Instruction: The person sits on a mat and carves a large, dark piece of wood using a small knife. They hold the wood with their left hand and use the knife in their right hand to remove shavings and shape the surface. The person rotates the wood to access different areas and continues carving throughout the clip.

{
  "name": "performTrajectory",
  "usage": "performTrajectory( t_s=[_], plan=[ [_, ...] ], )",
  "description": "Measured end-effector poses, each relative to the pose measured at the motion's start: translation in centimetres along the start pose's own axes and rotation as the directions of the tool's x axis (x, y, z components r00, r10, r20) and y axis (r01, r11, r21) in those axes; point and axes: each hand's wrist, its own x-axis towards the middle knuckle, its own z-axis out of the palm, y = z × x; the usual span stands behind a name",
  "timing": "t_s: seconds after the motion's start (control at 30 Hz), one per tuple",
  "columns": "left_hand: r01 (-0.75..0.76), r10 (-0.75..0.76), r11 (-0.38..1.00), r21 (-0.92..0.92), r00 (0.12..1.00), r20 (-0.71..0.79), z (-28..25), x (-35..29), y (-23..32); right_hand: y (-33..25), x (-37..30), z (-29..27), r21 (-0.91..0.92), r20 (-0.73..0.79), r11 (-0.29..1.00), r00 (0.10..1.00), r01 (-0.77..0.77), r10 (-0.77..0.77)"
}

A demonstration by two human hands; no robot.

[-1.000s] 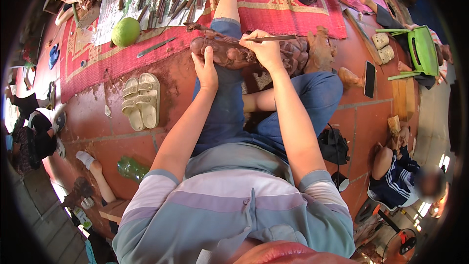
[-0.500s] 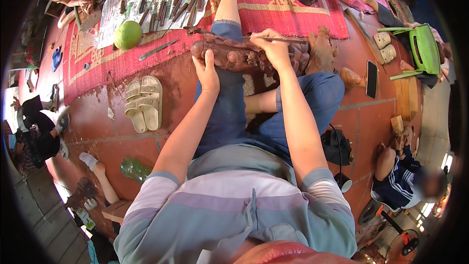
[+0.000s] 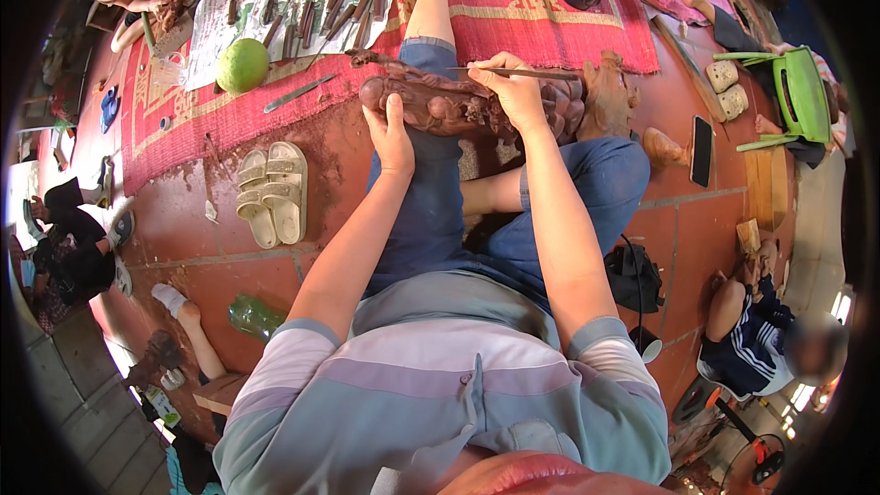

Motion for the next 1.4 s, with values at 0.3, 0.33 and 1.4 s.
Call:
performTrajectory(
  t_s=[0.3,0.33,1.4],
  plan=[
    [-0.020,0.020,1.000,-0.010,1.000,0.016,-0.2,0.3,-0.2,0.0,-0.2,0.6,-0.216,0.037,0.974,0.997,0.071,-0.064],
    [-0.012,0.012,1.000,-0.023,1.000,0.013,0.0,0.1,-0.2,-0.2,-0.5,1.1,-0.303,0.097,0.947,0.992,0.105,-0.078],
    [0.018,-0.018,1.000,0.006,1.000,-0.012,-0.1,0.0,0.6,-0.9,-1.3,4.3,-0.475,-0.093,0.879,0.993,0.021,-0.074]
  ],
)
